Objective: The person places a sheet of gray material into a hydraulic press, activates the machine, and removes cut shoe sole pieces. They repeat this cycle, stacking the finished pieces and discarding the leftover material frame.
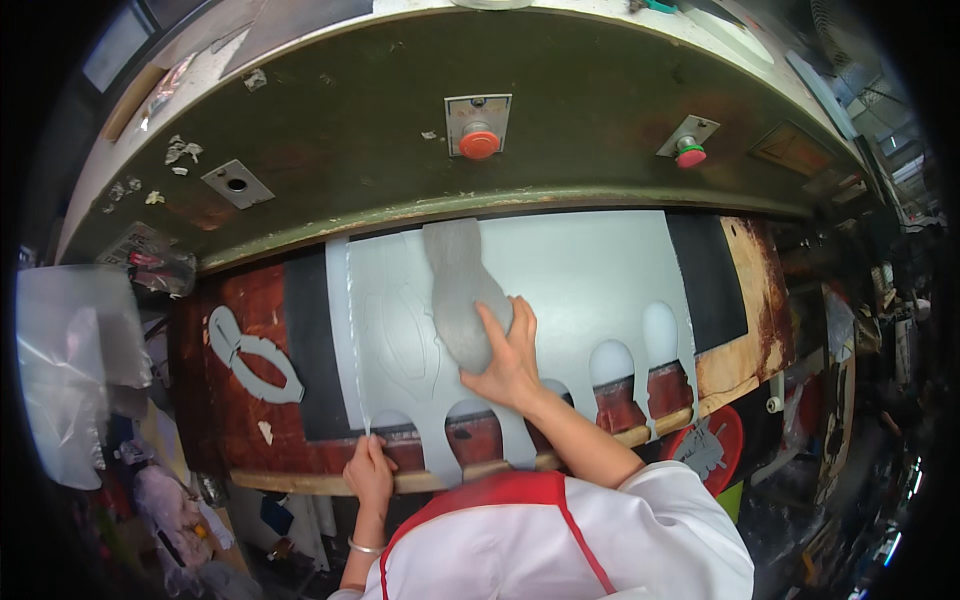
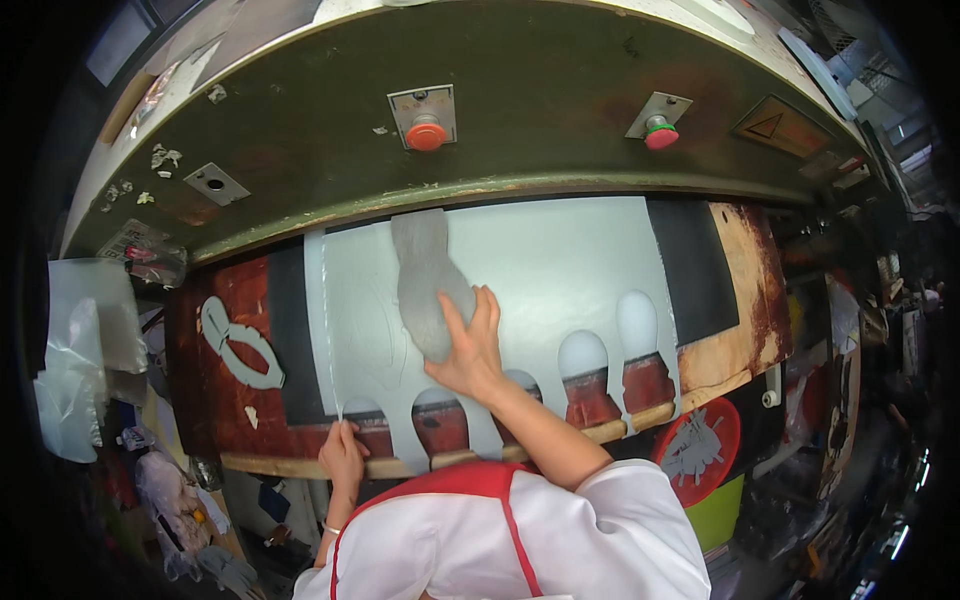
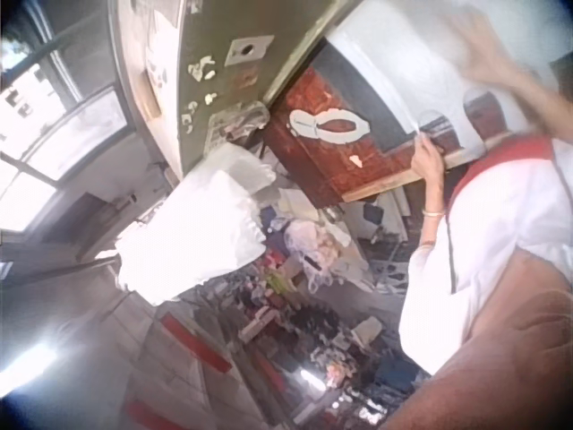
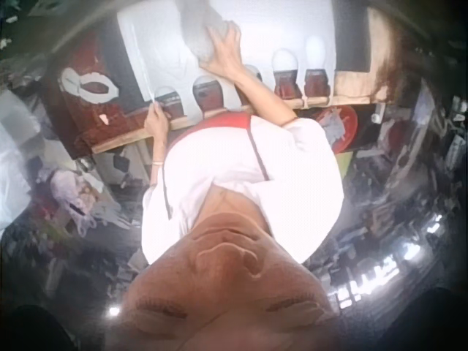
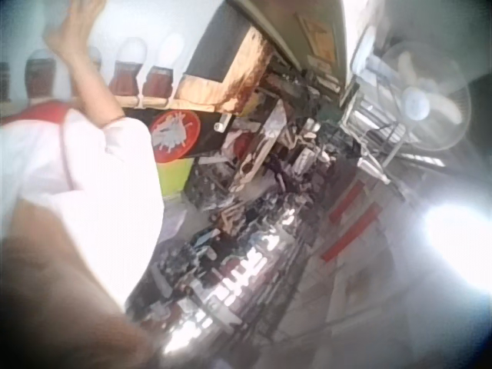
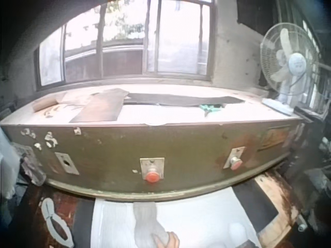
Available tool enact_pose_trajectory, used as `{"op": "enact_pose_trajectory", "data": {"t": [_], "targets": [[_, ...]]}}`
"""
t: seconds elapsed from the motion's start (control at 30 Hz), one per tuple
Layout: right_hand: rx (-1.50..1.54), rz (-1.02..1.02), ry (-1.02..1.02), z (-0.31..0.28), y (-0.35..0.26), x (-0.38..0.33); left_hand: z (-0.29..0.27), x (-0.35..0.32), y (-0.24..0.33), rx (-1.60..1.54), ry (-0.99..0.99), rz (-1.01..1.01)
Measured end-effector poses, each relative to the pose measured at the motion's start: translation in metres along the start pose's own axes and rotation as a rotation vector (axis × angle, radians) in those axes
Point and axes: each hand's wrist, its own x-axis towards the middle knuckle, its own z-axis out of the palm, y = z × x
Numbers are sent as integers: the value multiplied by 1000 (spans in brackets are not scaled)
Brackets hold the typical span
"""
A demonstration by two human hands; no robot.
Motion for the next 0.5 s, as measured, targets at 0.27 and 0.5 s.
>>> {"op": "enact_pose_trajectory", "data": {"t": [0.27, 0.5], "targets": [[842, 329, -170, -95, 26, -29, 5, -44, -31, -17, -1, 128], [-19, 127, 53, -75, 54, -39, 4, -39, -23, -3, 12, 122]]}}
